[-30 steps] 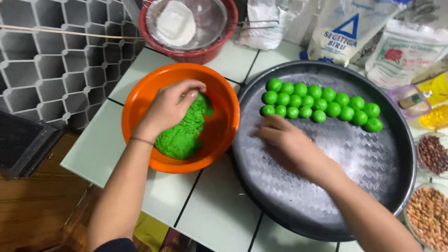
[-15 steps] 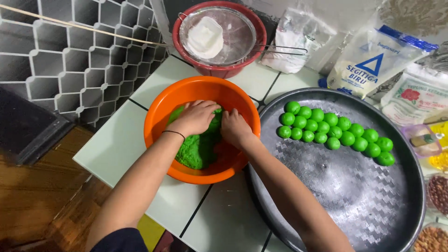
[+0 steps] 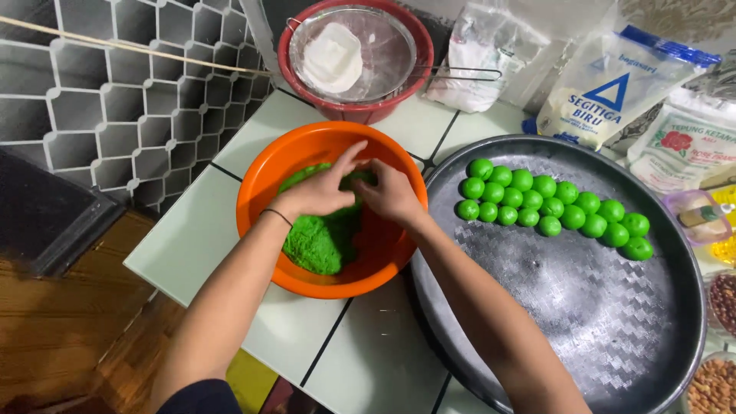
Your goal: Shaping small balls of green dough, stuffing them with peanuts, and placing them on a tray.
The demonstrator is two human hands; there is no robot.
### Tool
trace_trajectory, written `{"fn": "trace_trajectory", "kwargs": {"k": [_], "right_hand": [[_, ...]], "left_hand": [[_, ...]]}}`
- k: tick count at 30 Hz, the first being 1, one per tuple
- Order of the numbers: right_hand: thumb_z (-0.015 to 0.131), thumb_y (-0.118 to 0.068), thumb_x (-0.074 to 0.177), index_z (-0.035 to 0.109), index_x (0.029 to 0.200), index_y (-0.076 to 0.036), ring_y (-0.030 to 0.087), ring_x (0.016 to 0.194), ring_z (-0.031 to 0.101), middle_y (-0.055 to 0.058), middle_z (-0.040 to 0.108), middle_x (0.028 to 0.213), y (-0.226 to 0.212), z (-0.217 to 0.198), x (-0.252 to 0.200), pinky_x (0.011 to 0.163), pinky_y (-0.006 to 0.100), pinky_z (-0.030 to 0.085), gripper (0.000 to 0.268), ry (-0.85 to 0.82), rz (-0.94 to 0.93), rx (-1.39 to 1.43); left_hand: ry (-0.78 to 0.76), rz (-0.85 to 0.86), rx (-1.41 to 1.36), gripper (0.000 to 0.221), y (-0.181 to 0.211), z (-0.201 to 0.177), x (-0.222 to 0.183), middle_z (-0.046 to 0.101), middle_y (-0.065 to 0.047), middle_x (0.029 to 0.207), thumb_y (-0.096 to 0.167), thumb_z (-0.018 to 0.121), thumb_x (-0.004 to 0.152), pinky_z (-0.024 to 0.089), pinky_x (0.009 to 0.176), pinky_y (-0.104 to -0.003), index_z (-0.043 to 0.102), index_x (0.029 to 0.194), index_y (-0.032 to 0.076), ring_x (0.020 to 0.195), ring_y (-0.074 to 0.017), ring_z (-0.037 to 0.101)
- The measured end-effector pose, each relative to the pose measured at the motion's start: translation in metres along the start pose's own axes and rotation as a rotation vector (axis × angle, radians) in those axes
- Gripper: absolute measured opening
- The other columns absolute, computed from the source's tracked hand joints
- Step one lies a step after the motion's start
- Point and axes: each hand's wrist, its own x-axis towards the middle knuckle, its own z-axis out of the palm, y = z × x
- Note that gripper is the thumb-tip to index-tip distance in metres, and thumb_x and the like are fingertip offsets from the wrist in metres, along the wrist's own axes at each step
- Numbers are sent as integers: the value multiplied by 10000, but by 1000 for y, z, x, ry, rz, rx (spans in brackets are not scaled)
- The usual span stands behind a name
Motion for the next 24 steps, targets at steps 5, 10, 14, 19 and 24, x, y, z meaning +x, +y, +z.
{"fn": "trace_trajectory", "kwargs": {"k": [5,10,14,19,24], "right_hand": [[628,-278,963,688,1146,-75,383,985,723,168,718,1016,1,-6,-6,779,446,600,280,65,-60,56],[631,-275,979,668,1194,-55,340,910,720,178,685,977,0,-11,-6,734,435,582,309,86,-62,167],[683,-341,943,668,1179,-70,255,808,718,151,704,916,-10,-7,-14,707,411,584,359,21,-25,374],[654,-343,996,631,1152,-24,381,895,697,221,670,967,4,-7,-8,735,466,542,356,2,-69,253],[673,-257,991,633,1180,-76,412,930,710,224,668,985,3,-10,-7,765,494,561,264,114,-127,308]], "left_hand": [[-65,-396,192,770,12,8,5,343,-226,1632,-39,468,903,268,1253,-499,242,1632,61,1518,-351,320],[-6,-343,418,501,-60,12,24,663,-96,1366,90,513,941,310,1152,-588,595,1429,169,1335,-378,559],[8,-342,297,364,-13,-4,2,761,-102,1103,74,510,832,466,1020,-537,729,1111,156,1179,-399,644],[-89,-395,241,388,-4,-13,6,685,-120,1291,315,615,889,453,1081,-485,661,1255,194,1280,-339,594],[-129,-432,258,600,14,-16,3,547,-158,1513,341,576,968,366,1184,-469,517,1512,96,1429,-333,473]]}}
